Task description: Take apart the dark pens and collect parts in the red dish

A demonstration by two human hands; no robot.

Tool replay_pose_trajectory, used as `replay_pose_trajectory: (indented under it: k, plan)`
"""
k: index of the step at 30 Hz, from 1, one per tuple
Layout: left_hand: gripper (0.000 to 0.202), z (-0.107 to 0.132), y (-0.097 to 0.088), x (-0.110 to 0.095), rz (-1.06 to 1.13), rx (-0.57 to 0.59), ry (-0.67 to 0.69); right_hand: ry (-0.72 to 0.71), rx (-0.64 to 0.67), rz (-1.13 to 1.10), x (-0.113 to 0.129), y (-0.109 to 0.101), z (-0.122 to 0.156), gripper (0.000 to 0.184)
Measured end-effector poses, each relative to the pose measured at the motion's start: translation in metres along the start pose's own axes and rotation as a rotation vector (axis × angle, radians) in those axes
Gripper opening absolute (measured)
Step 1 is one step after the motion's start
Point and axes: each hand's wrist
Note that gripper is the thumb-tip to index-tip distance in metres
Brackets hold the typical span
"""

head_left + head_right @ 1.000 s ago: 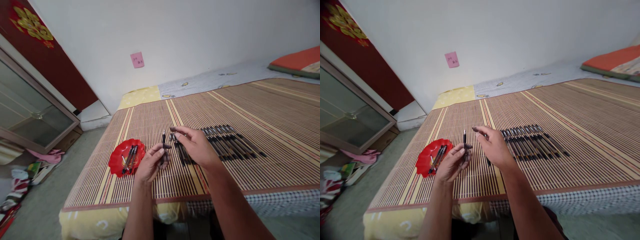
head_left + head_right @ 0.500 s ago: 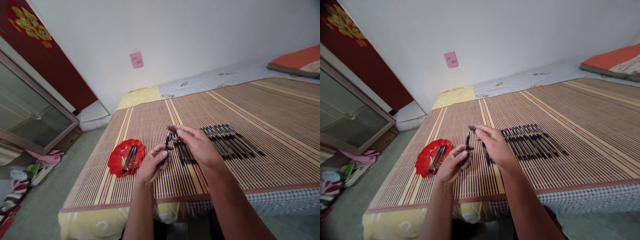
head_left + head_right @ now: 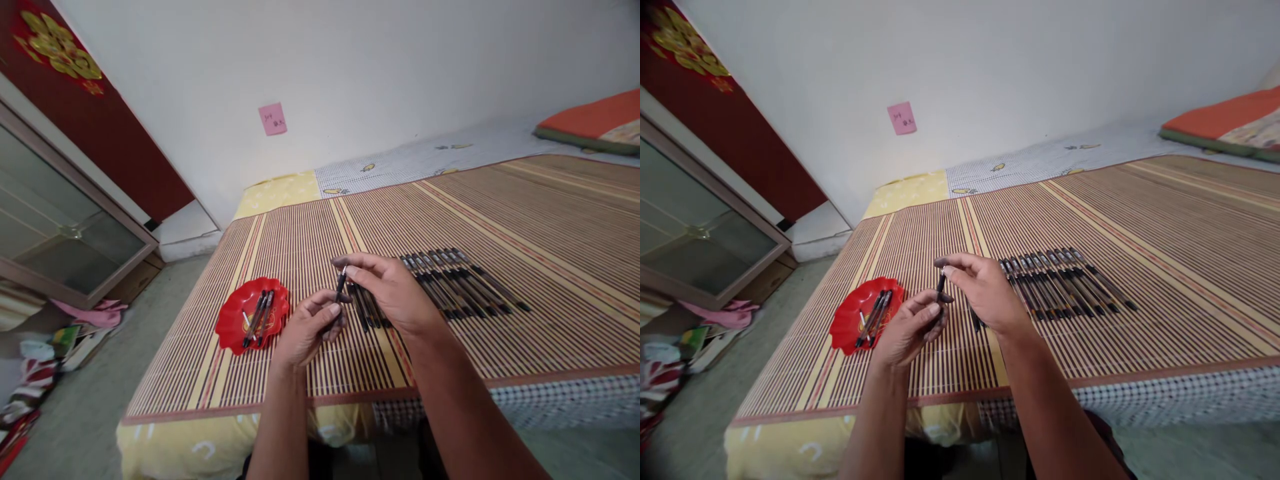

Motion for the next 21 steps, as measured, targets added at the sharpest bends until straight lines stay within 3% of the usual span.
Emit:
replay_pose_trajectory:
  k: [7, 13, 21]
  plan:
    - [0.026, 0.0002, 0.0, -0.0003, 0.013, 0.008, -0.007, 0.008, -0.004, -0.07, -0.0038, 0.0, -0.0017, 0.019]
    - [0.028, -0.0007, 0.0012, -0.0015, -0.003, -0.005, -0.009, 0.002, -0.086, -0.05, -0.0072, -0.0025, -0.0028, 0.026]
    - [0.027, 0.0, -0.0005, 0.0005, -0.016, -0.026, -0.024, -0.006, -0.053, 0.008, -0.001, -0.0034, -0.0008, 0.022]
Point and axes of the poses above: each hand's wrist, its own z-axis away from the middle knuckle, its own y-axis out of the palm, x = y × z, and after that the axes turned 8 degrees about y, right-handed
